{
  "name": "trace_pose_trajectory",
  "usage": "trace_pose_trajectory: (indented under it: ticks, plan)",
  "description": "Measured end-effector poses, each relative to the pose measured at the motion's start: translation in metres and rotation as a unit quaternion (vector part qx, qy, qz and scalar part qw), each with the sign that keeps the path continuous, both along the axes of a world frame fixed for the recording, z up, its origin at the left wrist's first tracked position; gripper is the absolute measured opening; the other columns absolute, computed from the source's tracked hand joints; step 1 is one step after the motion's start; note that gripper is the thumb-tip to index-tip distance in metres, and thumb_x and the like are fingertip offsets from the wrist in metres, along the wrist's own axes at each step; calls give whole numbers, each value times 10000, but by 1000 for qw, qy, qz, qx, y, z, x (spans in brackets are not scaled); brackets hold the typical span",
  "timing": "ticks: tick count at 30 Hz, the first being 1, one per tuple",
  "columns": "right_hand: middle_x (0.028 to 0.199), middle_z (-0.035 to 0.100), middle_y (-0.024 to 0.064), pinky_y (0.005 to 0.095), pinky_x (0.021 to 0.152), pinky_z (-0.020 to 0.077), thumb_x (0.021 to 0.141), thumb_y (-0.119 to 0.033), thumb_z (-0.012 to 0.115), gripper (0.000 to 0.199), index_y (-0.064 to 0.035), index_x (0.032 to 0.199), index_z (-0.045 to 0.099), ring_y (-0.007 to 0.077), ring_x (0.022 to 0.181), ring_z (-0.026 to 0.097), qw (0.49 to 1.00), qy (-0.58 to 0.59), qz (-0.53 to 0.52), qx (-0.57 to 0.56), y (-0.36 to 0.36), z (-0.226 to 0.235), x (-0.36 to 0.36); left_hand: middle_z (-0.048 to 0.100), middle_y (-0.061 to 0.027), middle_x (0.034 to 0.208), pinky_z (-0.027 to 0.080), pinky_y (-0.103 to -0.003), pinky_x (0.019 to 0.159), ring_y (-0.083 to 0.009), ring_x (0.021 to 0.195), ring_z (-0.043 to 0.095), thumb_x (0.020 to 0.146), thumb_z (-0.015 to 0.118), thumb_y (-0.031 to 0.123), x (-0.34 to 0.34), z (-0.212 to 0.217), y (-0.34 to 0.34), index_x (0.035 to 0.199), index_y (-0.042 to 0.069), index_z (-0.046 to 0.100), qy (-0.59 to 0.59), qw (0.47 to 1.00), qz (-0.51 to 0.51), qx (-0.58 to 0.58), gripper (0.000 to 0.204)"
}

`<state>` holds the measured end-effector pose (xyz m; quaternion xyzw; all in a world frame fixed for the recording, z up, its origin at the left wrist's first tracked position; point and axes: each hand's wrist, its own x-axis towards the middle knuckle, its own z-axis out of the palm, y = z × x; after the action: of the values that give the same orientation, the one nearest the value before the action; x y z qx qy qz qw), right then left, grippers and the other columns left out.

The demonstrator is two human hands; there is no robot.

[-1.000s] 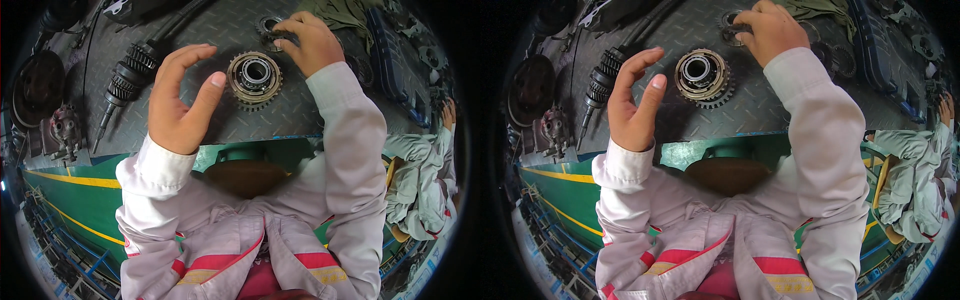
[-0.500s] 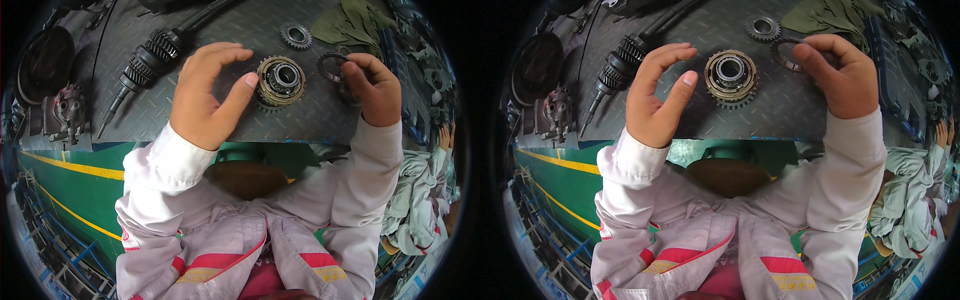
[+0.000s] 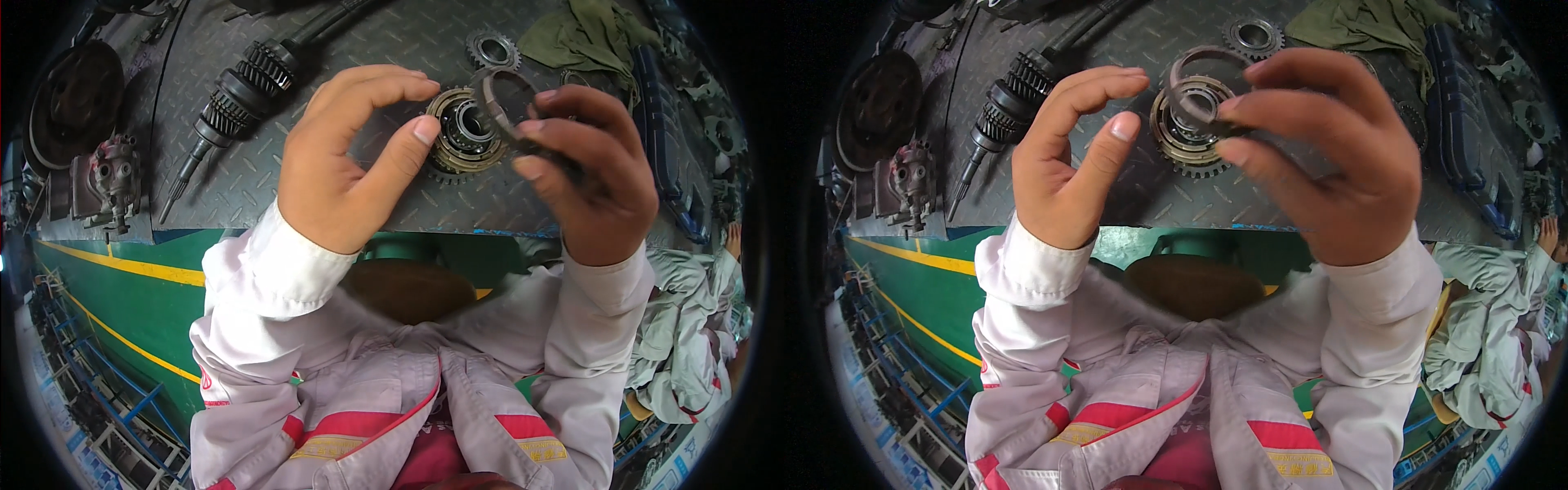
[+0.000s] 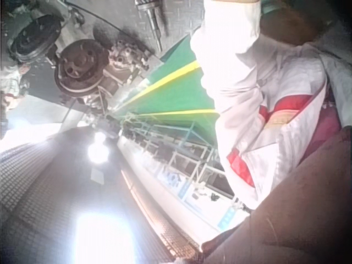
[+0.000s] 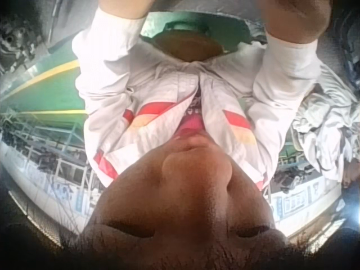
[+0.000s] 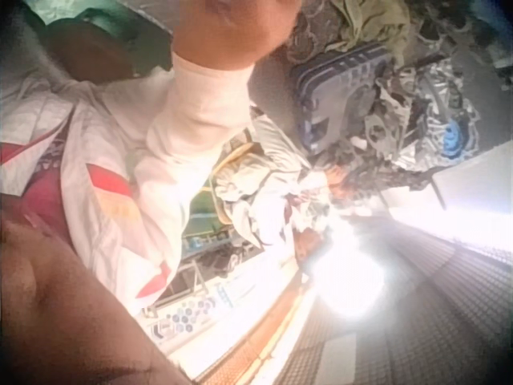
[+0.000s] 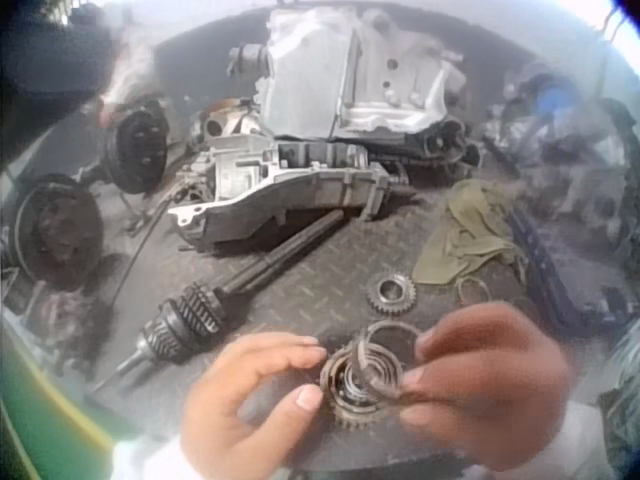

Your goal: The person assembles various gears and bearings onto a metal shaft by hand, placing them one by one in a specific sequence.

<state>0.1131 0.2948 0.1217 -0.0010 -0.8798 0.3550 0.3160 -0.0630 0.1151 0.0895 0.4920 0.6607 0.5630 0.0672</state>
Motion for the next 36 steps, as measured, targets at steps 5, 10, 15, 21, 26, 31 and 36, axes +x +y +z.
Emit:
trace_pose_trajectory:
  ticks: [5,10,15,21,26,31,36]
  plan:
    - [1208,613,182,319,856,570,753,53,826,298,-4,1031,737,233,1006,682,998,-42,-4,43,-17,-6,-7,671,-140,1238,447,-332,1034,-235,1164,622,944,704,84,-1,5,-7,1193,-2,698,29,998,-26,-51,263]
    - [1217,606,193,327,872,577,749,65,823,312,-7,1040,737,247,1029,689,998,-36,1,59,-17,-6,-10,673,-141,1234,468,-326,1014,-237,1156,633,938,709,71,-1,6,-8,1211,2,704,35,997,-26,-59,282]
    - [1273,594,210,355,933,557,747,80,818,323,-9,1038,711,262,1095,673,999,-17,4,44,-17,-13,-12,676,-145,1245,474,-335,1018,-255,1164,637,909,728,39,0,3,-9,1225,11,707,71,995,-19,-65,318]
    - [1391,510,209,340,997,521,754,110,786,481,-9,1191,626,242,1198,620,999,-40,-5,-2,-16,-14,-8,680,-140,1243,473,-344,1018,-265,1170,633,882,749,35,-1,2,-11,1214,19,715,76,994,-22,-69,334]
    - [1449,450,205,330,1033,499,762,130,761,547,10,1264,579,218,1228,590,996,-71,-9,-47,-17,-15,-6,682,-135,1239,475,-342,1010,-267,1155,636,869,759,36,0,2,-11,1199,22,722,81,994,-21,-73,332]
    - [1450,451,203,330,1047,485,765,132,756,572,17,1291,563,222,1245,577,994,-75,-5,-77,-18,-16,-9,688,-131,1230,477,-343,1003,-268,1148,636,859,770,41,-2,2,-13,1187,23,726,99,992,-10,-76,332]
    - [1439,468,201,339,1059,466,767,117,762,575,13,1296,562,222,1264,560,997,-70,4,-42,-13,-15,-9,695,-133,1219,480,-349,998,-271,1143,638,849,780,50,0,2,-10,1174,25,731,112,991,-3,-76,330]
